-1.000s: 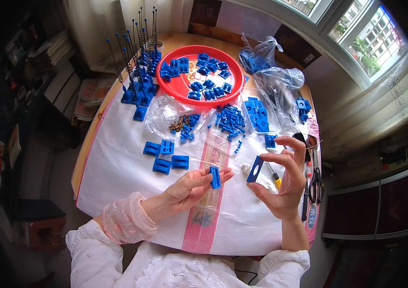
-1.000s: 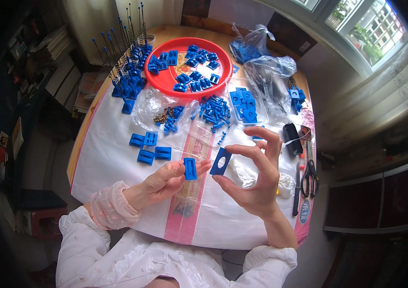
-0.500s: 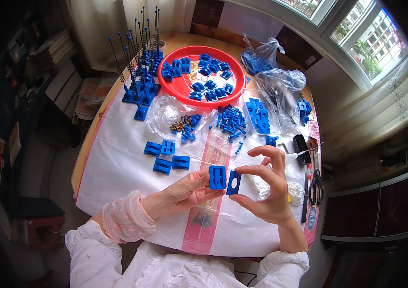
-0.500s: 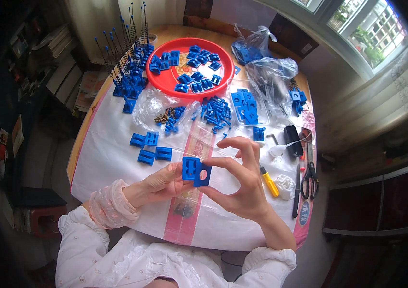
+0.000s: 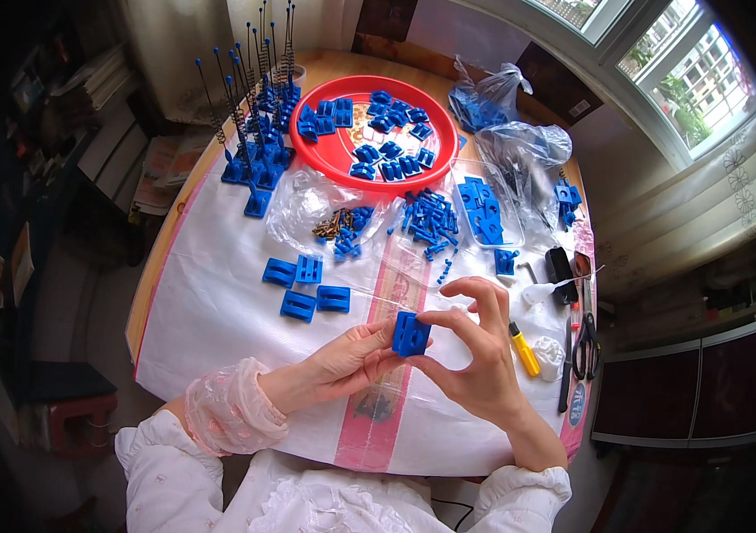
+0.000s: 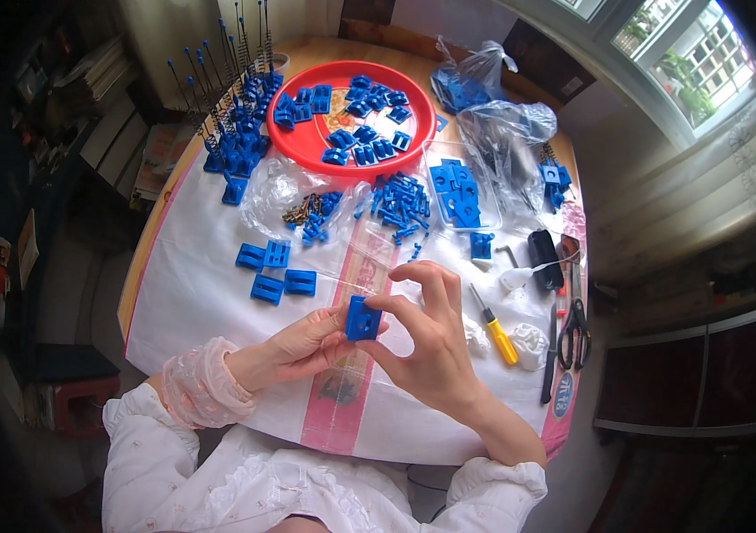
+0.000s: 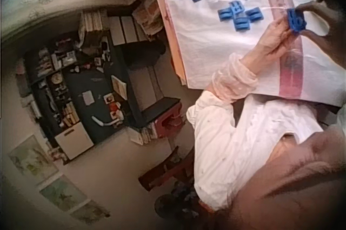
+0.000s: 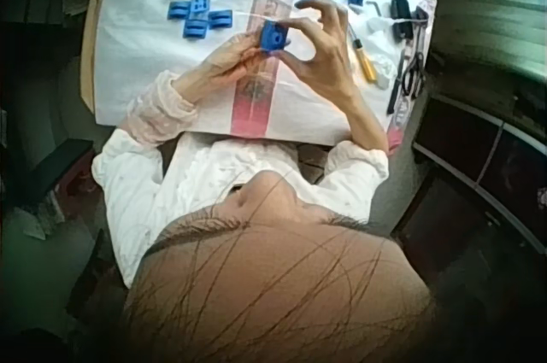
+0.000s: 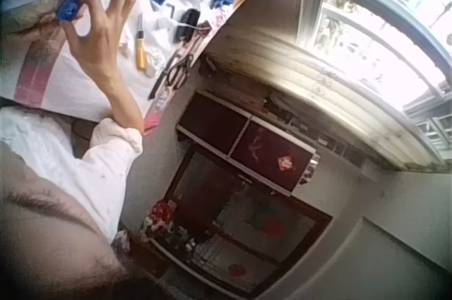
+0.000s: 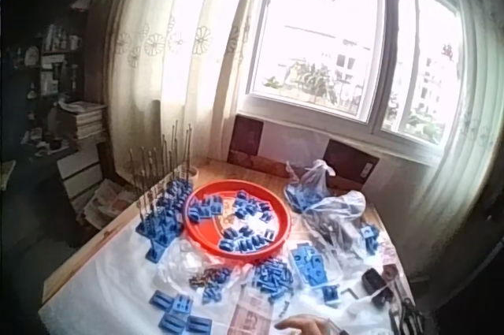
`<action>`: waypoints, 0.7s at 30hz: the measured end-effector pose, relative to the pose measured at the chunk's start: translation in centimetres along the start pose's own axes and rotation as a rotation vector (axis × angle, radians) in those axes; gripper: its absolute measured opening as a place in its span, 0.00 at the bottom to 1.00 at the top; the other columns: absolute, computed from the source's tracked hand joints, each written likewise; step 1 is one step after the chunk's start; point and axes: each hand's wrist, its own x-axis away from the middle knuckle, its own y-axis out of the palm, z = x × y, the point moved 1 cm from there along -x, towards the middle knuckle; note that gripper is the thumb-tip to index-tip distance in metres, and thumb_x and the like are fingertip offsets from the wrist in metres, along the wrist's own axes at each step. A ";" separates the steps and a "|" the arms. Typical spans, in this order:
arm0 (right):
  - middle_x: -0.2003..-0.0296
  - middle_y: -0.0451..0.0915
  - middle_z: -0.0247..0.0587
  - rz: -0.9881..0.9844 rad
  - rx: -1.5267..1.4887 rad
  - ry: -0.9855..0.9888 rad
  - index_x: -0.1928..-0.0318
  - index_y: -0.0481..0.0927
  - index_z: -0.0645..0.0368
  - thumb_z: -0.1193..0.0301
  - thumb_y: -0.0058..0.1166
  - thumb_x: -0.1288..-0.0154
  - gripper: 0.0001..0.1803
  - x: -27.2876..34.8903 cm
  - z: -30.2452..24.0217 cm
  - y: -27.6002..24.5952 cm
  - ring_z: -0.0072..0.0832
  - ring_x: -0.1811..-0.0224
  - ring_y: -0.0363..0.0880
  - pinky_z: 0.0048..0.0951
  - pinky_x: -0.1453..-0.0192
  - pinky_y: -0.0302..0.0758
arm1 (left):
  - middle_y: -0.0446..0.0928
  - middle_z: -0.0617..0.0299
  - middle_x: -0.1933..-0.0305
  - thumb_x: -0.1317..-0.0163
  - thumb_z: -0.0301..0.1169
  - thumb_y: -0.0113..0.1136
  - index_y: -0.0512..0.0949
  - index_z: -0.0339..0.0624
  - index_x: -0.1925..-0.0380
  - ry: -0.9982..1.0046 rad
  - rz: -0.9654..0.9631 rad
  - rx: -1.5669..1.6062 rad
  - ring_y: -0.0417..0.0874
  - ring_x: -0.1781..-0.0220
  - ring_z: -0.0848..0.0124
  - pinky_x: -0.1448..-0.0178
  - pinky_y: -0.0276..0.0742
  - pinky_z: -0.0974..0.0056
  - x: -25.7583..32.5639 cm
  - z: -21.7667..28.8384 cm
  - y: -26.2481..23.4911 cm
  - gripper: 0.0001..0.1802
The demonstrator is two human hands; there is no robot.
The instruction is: Manually assemble blue plastic housing components by applying small parts and snapping pieces together on a workbench.
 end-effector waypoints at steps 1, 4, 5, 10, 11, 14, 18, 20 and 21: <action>0.47 0.71 0.41 0.007 0.029 0.000 0.57 0.83 0.52 0.73 0.76 0.62 0.26 0.1 0.1 0.1 0.43 0.40 0.64 0.43 0.43 0.67 | 0.77 0.53 0.43 0.29 0.37 0.53 0.70 0.37 0.40 0.000 -0.005 0.017 0.80 0.41 0.69 0.40 0.82 0.71 0.0 0.0 0.1 0.22; 0.47 0.71 0.40 0.010 0.078 -0.019 0.57 0.84 0.51 0.73 0.76 0.64 0.27 0.1 0.0 0.5 0.43 0.39 0.64 0.43 0.43 0.67 | 0.77 0.52 0.42 0.27 0.34 0.51 0.70 0.37 0.39 0.001 -0.016 0.050 0.80 0.41 0.69 0.38 0.81 0.70 0.0 -0.1 0.0 0.19; 0.47 0.71 0.41 0.009 0.088 -0.028 0.57 0.84 0.51 0.74 0.76 0.64 0.27 0.1 0.0 0.5 0.43 0.39 0.64 0.43 0.42 0.67 | 0.77 0.52 0.42 0.26 0.34 0.51 0.70 0.38 0.39 -0.001 -0.019 0.050 0.80 0.41 0.69 0.37 0.81 0.69 0.0 -0.1 -0.1 0.19; 0.47 0.70 0.41 -0.006 0.104 -0.032 0.58 0.83 0.52 0.75 0.76 0.64 0.27 0.1 0.2 0.7 0.45 0.38 0.63 0.45 0.37 0.65 | 0.76 0.52 0.41 0.26 0.33 0.50 0.70 0.38 0.39 -0.007 -0.029 0.043 0.79 0.39 0.68 0.37 0.80 0.69 0.0 -0.1 0.0 0.19; 0.47 0.70 0.41 -0.008 0.101 -0.032 0.58 0.83 0.52 0.75 0.75 0.64 0.26 0.2 0.2 0.8 0.46 0.38 0.63 0.45 0.36 0.64 | 0.76 0.52 0.41 0.26 0.33 0.50 0.70 0.38 0.39 -0.009 -0.030 0.038 0.79 0.39 0.68 0.36 0.80 0.69 0.0 -0.1 -0.1 0.19; 0.47 0.70 0.42 -0.008 0.112 -0.030 0.58 0.83 0.52 0.75 0.75 0.64 0.26 0.2 0.4 1.0 0.46 0.38 0.63 0.45 0.36 0.65 | 0.76 0.52 0.40 0.26 0.32 0.50 0.70 0.38 0.39 -0.003 -0.013 0.039 0.79 0.38 0.68 0.36 0.80 0.68 0.1 -0.1 0.0 0.19; 0.47 0.70 0.42 -0.002 0.116 -0.034 0.58 0.84 0.52 0.75 0.75 0.64 0.26 0.1 0.4 1.0 0.46 0.38 0.63 0.46 0.36 0.65 | 0.75 0.52 0.40 0.26 0.31 0.49 0.70 0.38 0.39 -0.010 -0.015 0.051 0.78 0.38 0.68 0.36 0.79 0.68 0.0 -0.2 0.0 0.18; 0.47 0.70 0.42 -0.009 0.122 -0.032 0.59 0.84 0.52 0.75 0.75 0.64 0.25 0.1 0.4 1.0 0.46 0.38 0.64 0.46 0.36 0.65 | 0.75 0.52 0.40 0.26 0.31 0.49 0.70 0.39 0.39 -0.004 -0.013 0.052 0.78 0.38 0.68 0.36 0.79 0.69 0.0 -0.2 0.0 0.18; 0.47 0.70 0.42 -0.007 0.124 -0.035 0.59 0.84 0.52 0.75 0.75 0.64 0.25 0.1 0.4 1.0 0.46 0.38 0.64 0.46 0.36 0.65 | 0.75 0.52 0.40 0.26 0.30 0.49 0.70 0.39 0.38 -0.002 -0.012 0.052 0.78 0.38 0.68 0.36 0.79 0.69 0.0 -0.2 0.1 0.18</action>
